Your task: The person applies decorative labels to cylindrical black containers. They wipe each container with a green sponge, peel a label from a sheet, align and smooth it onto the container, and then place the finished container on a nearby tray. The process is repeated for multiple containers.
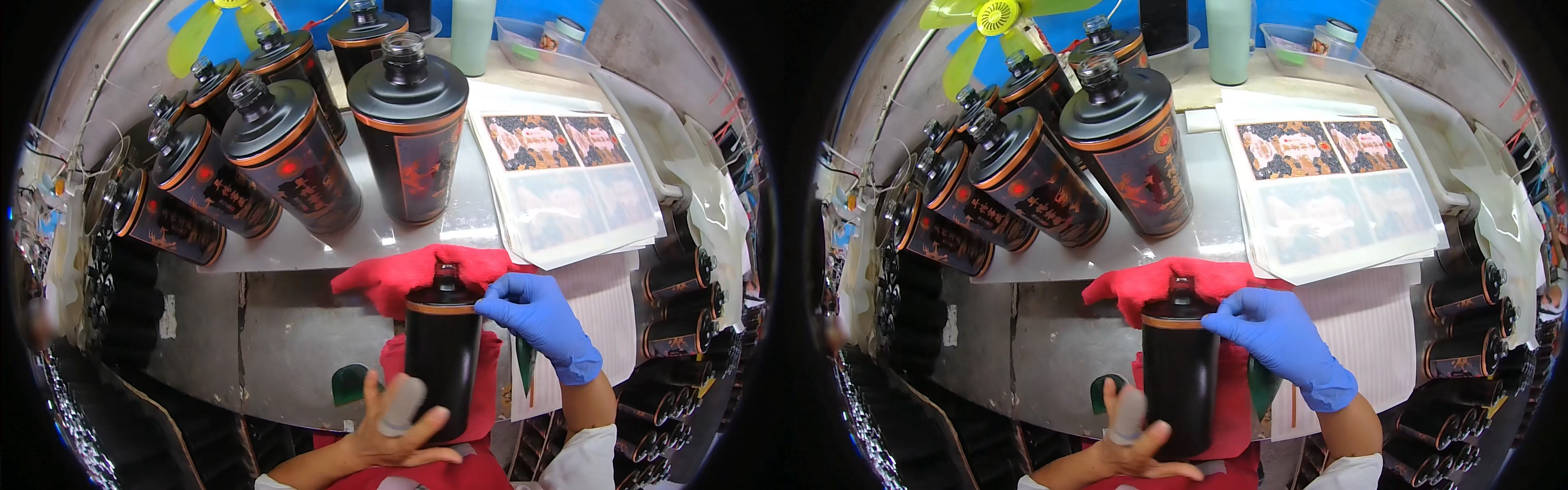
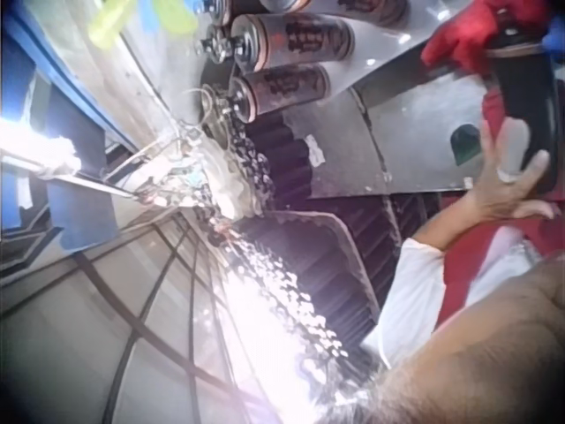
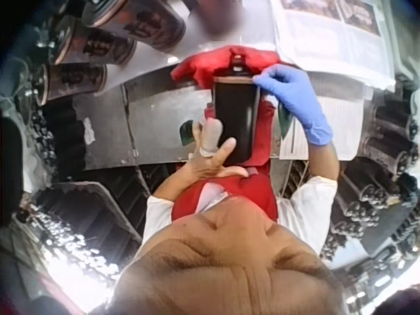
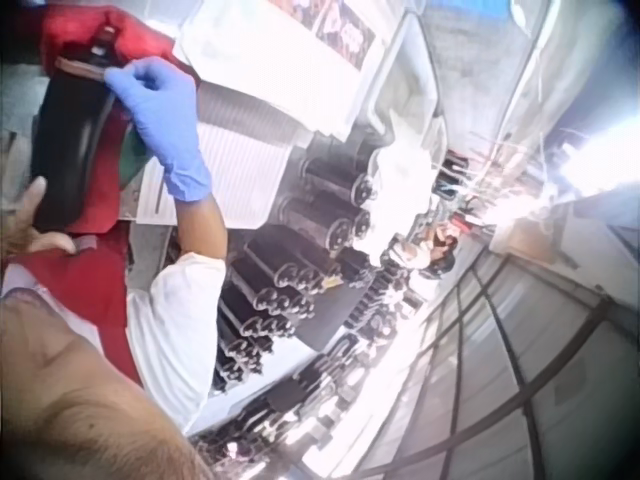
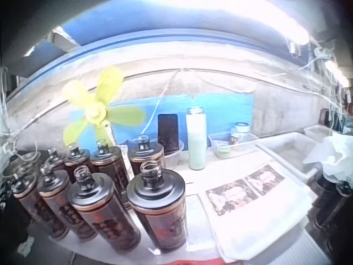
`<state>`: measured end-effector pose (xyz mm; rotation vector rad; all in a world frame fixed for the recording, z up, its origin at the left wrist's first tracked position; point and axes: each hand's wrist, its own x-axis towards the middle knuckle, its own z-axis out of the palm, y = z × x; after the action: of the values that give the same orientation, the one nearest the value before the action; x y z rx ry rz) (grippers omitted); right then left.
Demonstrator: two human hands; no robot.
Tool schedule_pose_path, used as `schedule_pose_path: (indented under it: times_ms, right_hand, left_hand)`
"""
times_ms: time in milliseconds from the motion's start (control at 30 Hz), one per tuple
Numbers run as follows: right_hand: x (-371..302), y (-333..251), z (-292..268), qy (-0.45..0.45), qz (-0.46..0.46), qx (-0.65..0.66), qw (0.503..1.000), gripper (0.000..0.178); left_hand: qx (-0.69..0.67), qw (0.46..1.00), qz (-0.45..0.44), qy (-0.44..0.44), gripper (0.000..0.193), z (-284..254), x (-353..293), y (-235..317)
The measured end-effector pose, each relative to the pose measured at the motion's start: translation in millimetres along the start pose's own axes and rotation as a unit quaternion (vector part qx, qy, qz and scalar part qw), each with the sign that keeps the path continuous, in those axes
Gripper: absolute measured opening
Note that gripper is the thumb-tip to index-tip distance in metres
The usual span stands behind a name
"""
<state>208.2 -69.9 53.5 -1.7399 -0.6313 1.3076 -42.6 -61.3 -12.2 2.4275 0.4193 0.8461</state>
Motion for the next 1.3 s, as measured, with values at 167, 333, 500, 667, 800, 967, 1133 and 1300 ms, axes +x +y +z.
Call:
schedule_pose_path:
  times_ms: [167,333,500,667,800,967,1133,1300]
  right_hand:
    - [0,-3,1,0.000,0.008,0.021,1.000,0.020]
    - [-1,-6,-9,-0.056,0.011,0.029,0.998,0.017]
    - [-1,-4,-8,-0.058,-0.008,0.004,0.998,0.015]
    - [5,1,-6,-0.042,0.003,0.001,0.999,0.018]
    - [5,2,0,-0.021,-0.020,-0.004,1.000,0.019]
    - [4,0,2,-0.009,-0.028,-0.012,0.999,0.019]
    - [6,1,-1,-0.009,-0.016,-0.021,1.000,0.020]
    - [7,7,-6,0.018,-0.010,0.011,1.000,0.021]
  left_hand:
    - [0.011,0.996,0.006,-0.084,0.056,8,6,-2]
    - [-0.043,0.998,-0.008,-0.056,0.060,11,3,-6]
    - [-0.054,0.998,0.013,-0.041,0.067,12,0,-13]
    - [-0.092,0.995,0.008,-0.021,0.073,15,-2,-17]
    - [-0.306,0.922,-0.180,-0.155,0.079,25,-36,-28]
    - [-0.120,0.991,-0.049,-0.024,0.076,11,-7,-9]
    - [0.126,0.983,0.047,-0.124,0.049,6,14,6]
    - [-0.150,0.986,-0.011,-0.075,0.080,14,-12,-22]
